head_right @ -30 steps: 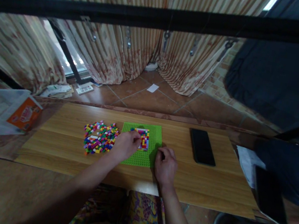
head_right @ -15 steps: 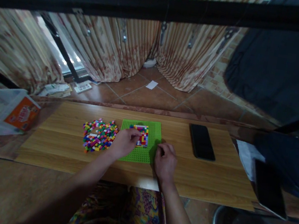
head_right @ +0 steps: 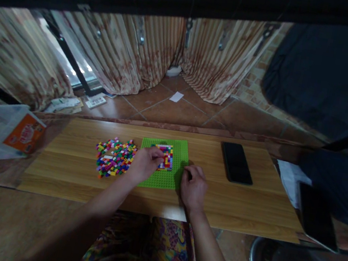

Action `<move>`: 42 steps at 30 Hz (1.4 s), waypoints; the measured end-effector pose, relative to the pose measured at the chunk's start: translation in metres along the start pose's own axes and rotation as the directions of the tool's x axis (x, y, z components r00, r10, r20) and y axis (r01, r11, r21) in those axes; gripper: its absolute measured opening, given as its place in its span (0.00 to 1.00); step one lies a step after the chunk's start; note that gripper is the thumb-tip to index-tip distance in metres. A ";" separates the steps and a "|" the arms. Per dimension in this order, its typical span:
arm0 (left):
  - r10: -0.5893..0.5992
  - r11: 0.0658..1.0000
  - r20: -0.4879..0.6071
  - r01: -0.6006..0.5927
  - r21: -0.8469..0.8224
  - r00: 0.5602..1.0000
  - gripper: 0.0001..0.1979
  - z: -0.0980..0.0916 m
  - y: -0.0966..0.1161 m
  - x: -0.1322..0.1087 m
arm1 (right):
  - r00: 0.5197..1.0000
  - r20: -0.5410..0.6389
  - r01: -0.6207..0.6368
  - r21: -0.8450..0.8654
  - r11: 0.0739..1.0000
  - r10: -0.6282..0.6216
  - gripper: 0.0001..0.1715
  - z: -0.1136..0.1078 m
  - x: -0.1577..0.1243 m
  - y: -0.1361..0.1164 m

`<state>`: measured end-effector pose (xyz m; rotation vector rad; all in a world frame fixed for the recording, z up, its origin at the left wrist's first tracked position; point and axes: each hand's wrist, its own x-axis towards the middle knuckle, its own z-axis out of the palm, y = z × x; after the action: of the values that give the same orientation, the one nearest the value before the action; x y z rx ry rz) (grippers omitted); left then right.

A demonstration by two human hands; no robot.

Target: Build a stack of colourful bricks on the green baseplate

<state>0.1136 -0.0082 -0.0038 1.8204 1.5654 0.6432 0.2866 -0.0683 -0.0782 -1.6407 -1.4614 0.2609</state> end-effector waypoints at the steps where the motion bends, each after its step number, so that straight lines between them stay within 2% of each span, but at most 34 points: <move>1: -0.005 1.000 -0.004 0.005 -0.005 1.000 0.07 0.000 0.001 0.000 | 1.000 0.000 0.001 0.000 1.000 -0.001 0.13 0.000 0.000 0.000; 10: -0.003 0.999 0.022 0.002 0.049 1.000 0.08 -0.002 0.003 -0.001 | 1.000 0.003 -0.009 -0.006 1.000 0.009 0.13 0.000 0.000 -0.001; 18: 0.061 0.986 0.048 -0.068 0.153 0.997 0.10 -0.002 0.003 0.001 | 1.000 -0.007 0.019 -0.045 0.999 -0.019 0.13 0.002 0.000 0.002; 23: 0.122 0.989 -0.030 -0.118 0.091 0.992 0.10 0.001 -0.003 -0.008 | 0.999 -0.010 0.052 -0.062 0.997 -0.053 0.13 0.002 0.000 0.004; 27: 0.122 0.991 -0.186 -0.131 -0.036 0.975 0.10 -0.010 -0.019 -0.029 | 0.998 -0.012 0.061 -0.068 0.996 -0.062 0.14 0.001 -0.001 0.004; 32: 0.100 0.993 -0.281 -0.112 -0.025 0.954 0.10 -0.041 -0.060 -0.061 | 0.998 -0.016 0.059 -0.073 0.996 -0.060 0.14 0.001 -0.002 0.005; 37: 0.061 0.996 -0.275 -0.040 0.080 0.959 0.10 -0.059 -0.096 -0.083 | 0.998 -0.019 0.057 -0.065 0.996 -0.059 0.13 0.000 -0.002 0.006; 42: 0.081 0.983 -0.236 -0.038 0.180 0.968 0.09 -0.053 -0.099 -0.087 | 0.998 -0.021 0.062 -0.070 0.996 -0.064 0.12 -0.001 -0.002 0.005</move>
<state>-0.0057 -0.0773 -0.0376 1.9841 1.7795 0.8049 0.2903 -0.0696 -0.0821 -1.6442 -1.5168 0.1561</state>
